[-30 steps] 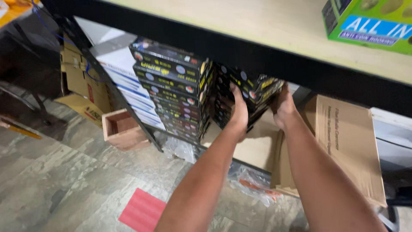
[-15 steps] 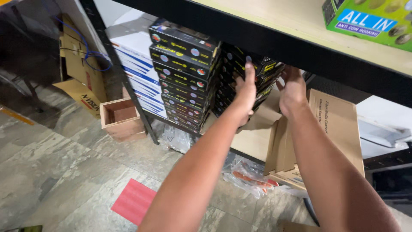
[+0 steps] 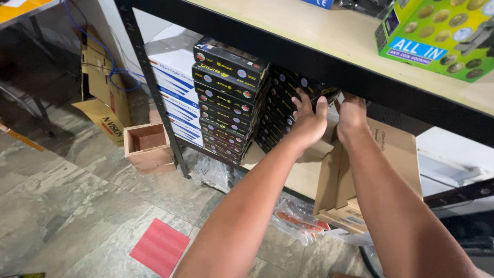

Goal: The person takes packaged product boxes out of a large cardboard box on the floor and stacks them onto a metal storage shelf, arranging the green product boxes and wrapped ring-light items into neat piles on the shelf.

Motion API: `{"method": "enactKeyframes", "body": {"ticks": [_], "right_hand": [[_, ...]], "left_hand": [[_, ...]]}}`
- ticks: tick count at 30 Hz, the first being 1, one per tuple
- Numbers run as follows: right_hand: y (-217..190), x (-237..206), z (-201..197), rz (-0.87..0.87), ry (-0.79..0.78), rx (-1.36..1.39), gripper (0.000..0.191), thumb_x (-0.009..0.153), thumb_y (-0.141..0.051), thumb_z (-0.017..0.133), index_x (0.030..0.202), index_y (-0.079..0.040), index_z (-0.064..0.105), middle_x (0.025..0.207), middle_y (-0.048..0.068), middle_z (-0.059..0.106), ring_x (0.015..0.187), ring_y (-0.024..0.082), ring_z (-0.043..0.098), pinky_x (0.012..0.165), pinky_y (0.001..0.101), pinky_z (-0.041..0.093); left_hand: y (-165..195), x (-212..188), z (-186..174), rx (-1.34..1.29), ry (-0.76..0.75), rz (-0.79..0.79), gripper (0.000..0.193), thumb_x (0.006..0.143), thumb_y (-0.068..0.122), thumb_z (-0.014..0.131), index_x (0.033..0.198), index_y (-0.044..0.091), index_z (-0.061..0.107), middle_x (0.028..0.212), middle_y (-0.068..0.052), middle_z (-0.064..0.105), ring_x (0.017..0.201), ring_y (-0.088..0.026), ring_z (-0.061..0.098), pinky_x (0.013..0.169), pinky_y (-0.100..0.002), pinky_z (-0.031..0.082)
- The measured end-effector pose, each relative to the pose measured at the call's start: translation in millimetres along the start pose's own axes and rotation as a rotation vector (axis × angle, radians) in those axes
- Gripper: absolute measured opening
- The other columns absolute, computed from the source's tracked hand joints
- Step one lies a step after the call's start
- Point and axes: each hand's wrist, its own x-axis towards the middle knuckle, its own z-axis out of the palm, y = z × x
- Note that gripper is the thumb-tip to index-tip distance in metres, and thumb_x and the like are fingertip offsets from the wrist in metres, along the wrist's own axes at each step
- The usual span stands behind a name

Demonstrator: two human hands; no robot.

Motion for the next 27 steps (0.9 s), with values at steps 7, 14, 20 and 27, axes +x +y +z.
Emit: {"method": "enactKeyframes", "body": {"ticks": [7,14,20,27], "right_hand": [[97.7,-67.6,-21.0,0.407,0.052,0.216,0.054,0.105,-0.042,0.035,0.155,-0.024,0.035,0.156,0.000,0.043,0.140,0.024,0.044,0.108,0.0535,0.037],[223.8,-105.1,-6.5,0.682,0.034,0.298,0.047,0.104,-0.043,0.036,0.150,-0.032,0.038,0.156,-0.010,0.039,0.141,0.017,0.037,0.114,0.0588,0.029],[251.8,-87.6,22.0,0.626,-0.012,0.334,0.043,0.104,-0.045,0.038,0.138,-0.027,0.056,0.142,-0.006,0.060,0.125,0.017,0.055,0.107,0.0472,0.043],[274.9,-71.0,33.7,0.551,0.027,0.371,0.044,0.104,-0.050,0.042,0.133,-0.023,0.061,0.134,-0.005,0.064,0.120,0.017,0.060,0.101,0.0381,0.050]], "left_hand": [[-46.7,-7.9,-22.0,0.064,0.038,0.132,0.088,0.102,0.057,0.036,0.163,0.006,-0.002,0.170,-0.027,-0.004,0.155,-0.050,0.007,0.125,-0.051,0.015],[-98.4,-52.0,-92.8,0.606,0.086,0.354,0.053,0.096,0.029,0.058,0.141,0.001,0.051,0.147,-0.025,0.050,0.132,-0.044,0.050,0.110,-0.050,0.043],[-124.2,-69.4,-145.6,0.712,0.139,0.395,0.040,0.095,0.026,0.062,0.129,0.005,0.060,0.128,-0.019,0.058,0.123,-0.039,0.054,0.100,-0.048,0.050],[-138.3,-62.4,-163.5,0.811,0.145,0.344,0.048,0.091,0.026,0.066,0.133,0.006,0.056,0.130,-0.019,0.055,0.121,-0.038,0.054,0.097,-0.049,0.050]]}}
